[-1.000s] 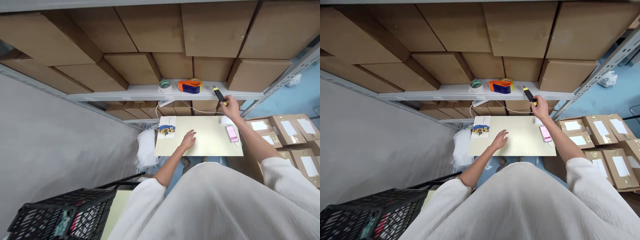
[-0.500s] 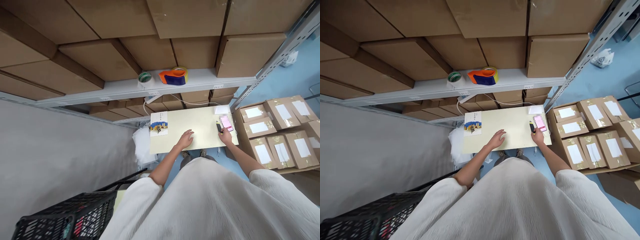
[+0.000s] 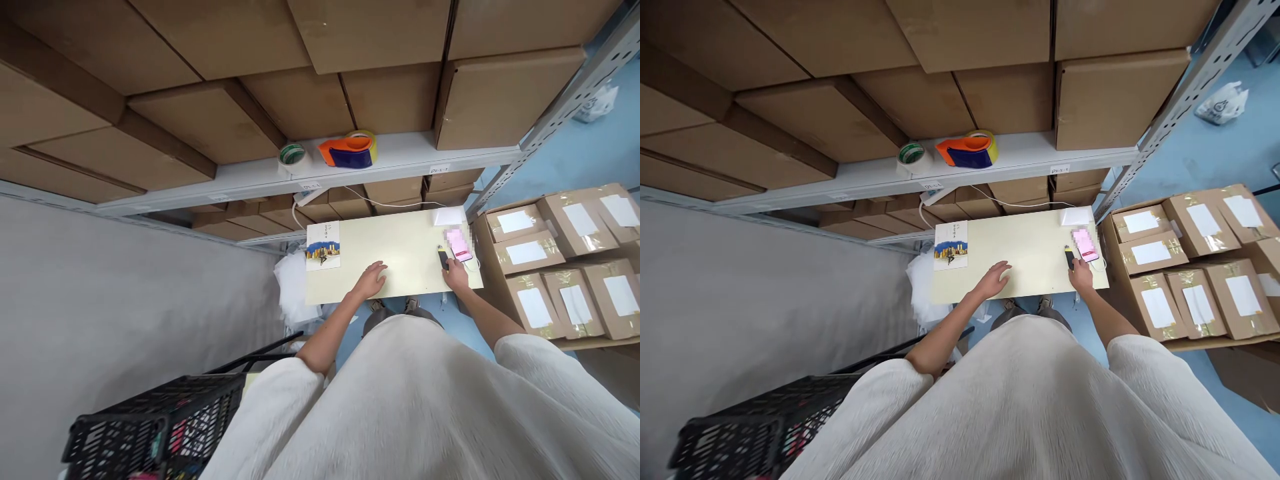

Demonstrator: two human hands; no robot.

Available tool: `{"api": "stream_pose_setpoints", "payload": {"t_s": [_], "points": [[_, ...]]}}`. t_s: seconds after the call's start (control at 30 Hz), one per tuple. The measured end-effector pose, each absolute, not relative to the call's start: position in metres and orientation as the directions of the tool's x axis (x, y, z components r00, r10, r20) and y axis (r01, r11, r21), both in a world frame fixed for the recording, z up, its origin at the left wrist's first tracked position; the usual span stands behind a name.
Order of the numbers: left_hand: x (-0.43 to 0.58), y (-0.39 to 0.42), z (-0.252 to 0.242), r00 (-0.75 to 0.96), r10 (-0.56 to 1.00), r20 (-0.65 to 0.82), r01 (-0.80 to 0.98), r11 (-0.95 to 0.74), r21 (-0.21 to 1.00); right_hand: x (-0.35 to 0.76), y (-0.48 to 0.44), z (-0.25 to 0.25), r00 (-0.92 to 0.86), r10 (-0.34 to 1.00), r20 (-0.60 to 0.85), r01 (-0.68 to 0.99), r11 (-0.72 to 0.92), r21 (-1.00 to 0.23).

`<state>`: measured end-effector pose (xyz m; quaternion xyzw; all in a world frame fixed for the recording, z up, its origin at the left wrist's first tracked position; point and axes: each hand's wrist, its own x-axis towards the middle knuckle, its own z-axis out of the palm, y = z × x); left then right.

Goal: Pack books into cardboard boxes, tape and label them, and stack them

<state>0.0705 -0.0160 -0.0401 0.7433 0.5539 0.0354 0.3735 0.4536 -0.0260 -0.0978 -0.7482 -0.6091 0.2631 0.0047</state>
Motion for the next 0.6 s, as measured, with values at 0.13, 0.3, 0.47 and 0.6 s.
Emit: {"api": "stream_pose_setpoints", "payload": {"t_s": [0.13,0.3,0.47,0.6], "points": [[0.064,-0.018,-0.038,0.375,0.853,-0.362,0.797,-0.097,0.596,0.449,-0.021,-0.089,0.119,0.930,-0.347,0.930,-0.227,-0.290],[0.045,-0.013,-0.032,0.376,0.861,-0.343,0.791,-0.107,0.602,0.416,0.031,-0.045,0.058,0.991,-0.118,0.906,-0.102,-0.411],[0.017,-0.001,-0.024,0.362,0.887,-0.287,0.773,-0.113,0.624,0.348,0.123,0.045,-0.145,0.967,0.211,0.837,0.234,-0.496],[-0.007,0.007,-0.018,0.363,0.906,-0.220,0.737,-0.135,0.662,0.286,0.191,0.119,-0.291,0.878,0.380,0.811,0.437,-0.389]]}}
